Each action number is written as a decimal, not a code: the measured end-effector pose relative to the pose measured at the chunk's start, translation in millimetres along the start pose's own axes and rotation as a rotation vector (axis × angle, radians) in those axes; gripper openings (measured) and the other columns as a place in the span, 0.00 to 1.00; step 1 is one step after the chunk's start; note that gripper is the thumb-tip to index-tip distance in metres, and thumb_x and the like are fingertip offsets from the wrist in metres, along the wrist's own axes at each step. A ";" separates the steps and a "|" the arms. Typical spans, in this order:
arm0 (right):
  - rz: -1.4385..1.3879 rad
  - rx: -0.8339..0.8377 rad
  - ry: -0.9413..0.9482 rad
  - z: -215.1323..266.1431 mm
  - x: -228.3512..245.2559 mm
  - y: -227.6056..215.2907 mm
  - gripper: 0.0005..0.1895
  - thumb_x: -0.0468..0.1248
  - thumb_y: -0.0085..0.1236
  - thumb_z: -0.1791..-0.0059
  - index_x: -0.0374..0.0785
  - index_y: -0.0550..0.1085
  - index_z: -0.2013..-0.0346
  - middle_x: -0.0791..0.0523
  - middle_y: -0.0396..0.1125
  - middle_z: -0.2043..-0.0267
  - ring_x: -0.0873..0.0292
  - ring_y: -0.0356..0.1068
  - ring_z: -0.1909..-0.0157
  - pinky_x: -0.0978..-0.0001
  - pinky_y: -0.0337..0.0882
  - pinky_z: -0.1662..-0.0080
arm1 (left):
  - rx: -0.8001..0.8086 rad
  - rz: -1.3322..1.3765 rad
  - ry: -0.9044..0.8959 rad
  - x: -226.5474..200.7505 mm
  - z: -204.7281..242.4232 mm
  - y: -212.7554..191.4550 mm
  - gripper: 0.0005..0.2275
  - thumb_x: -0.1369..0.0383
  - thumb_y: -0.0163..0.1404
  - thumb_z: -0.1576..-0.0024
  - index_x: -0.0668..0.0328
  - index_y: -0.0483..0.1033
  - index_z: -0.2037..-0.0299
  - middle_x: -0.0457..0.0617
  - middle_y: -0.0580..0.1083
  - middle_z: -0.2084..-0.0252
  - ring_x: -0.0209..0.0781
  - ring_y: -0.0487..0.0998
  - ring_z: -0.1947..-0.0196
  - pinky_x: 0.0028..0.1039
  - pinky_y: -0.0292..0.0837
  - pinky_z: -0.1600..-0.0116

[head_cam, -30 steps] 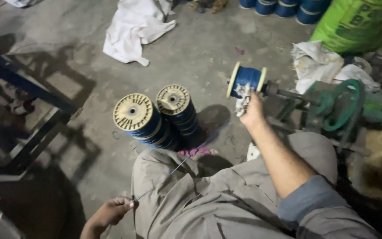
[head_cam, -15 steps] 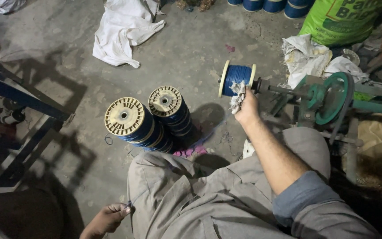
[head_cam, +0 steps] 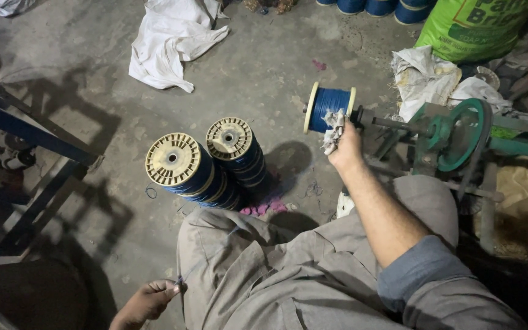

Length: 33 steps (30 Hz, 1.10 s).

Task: The person sits on the floor and operates a manual thread-winding machine, guiding blue thread from a bucket onto a rotating spool. They use a cloth to hold the spool and guide the thread, then remove the filled spool from the machine.

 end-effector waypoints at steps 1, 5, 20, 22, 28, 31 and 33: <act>0.007 -0.009 0.006 0.2 -0.2 -1.3 0.15 0.48 0.48 0.42 0.45 0.77 0.64 0.62 0.71 0.68 0.65 0.68 0.69 0.73 0.66 0.69 | 0.004 -0.013 0.041 0.3 -2.5 -1.9 0.10 0.70 0.61 0.39 0.64 0.78 0.72 0.43 0.55 0.84 0.33 0.49 0.87 0.28 0.38 0.82; -0.012 -0.045 -0.019 -26.5 -9.6 -10.3 0.14 0.49 0.50 0.43 0.45 0.78 0.61 0.61 0.72 0.69 0.63 0.70 0.72 0.71 0.68 0.73 | 0.095 0.055 -0.002 -1.6 -1.4 11.5 0.10 0.70 0.60 0.39 0.65 0.77 0.71 0.43 0.54 0.85 0.33 0.49 0.87 0.26 0.38 0.82; -0.023 0.062 -0.084 -11.4 -33.3 5.2 0.06 0.42 0.57 0.47 0.44 0.76 0.62 0.59 0.70 0.75 0.60 0.70 0.77 0.69 0.68 0.77 | -0.019 -0.067 -0.047 -4.3 3.2 2.8 0.11 0.64 0.61 0.39 0.62 0.81 0.70 0.42 0.52 0.83 0.33 0.46 0.85 0.27 0.38 0.79; 0.042 0.079 -0.077 1.2 -33.6 10.7 0.09 0.41 0.54 0.46 0.43 0.77 0.55 0.57 0.75 0.64 0.55 0.76 0.63 0.61 0.76 0.64 | 0.022 -0.022 0.018 -7.4 4.5 3.2 0.09 0.68 0.58 0.38 0.68 0.85 0.64 0.42 0.54 0.85 0.32 0.48 0.86 0.25 0.39 0.81; 0.136 0.075 -0.068 9.9 -41.6 10.7 0.07 0.42 0.53 0.43 0.44 0.74 0.60 0.60 0.68 0.73 0.62 0.67 0.77 0.69 0.65 0.78 | -0.027 -0.074 0.005 -14.1 6.1 14.4 0.11 0.66 0.60 0.38 0.64 0.81 0.70 0.42 0.57 0.84 0.33 0.51 0.86 0.26 0.43 0.81; 0.227 0.016 -0.054 9.3 -51.9 6.6 0.11 0.44 0.53 0.44 0.43 0.77 0.53 0.60 0.67 0.75 0.62 0.66 0.81 0.71 0.59 0.84 | -0.054 -0.040 -0.004 -13.5 9.2 9.2 0.10 0.66 0.60 0.40 0.67 0.88 0.63 0.41 0.53 0.85 0.32 0.47 0.85 0.24 0.37 0.81; 0.216 0.044 -0.056 9.7 -54.5 8.3 0.11 0.44 0.53 0.44 0.43 0.78 0.54 0.61 0.66 0.78 0.63 0.64 0.83 0.71 0.58 0.85 | -0.078 -0.057 0.002 -6.6 3.8 -0.5 0.09 0.65 0.61 0.40 0.64 0.85 0.66 0.42 0.55 0.83 0.32 0.49 0.84 0.24 0.40 0.80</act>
Point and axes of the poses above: each hand's wrist, its own z-axis away from the middle knuckle, its own y-axis out of the palm, x = y × z, the point moved 9 cm from there along -z, towards the middle knuckle
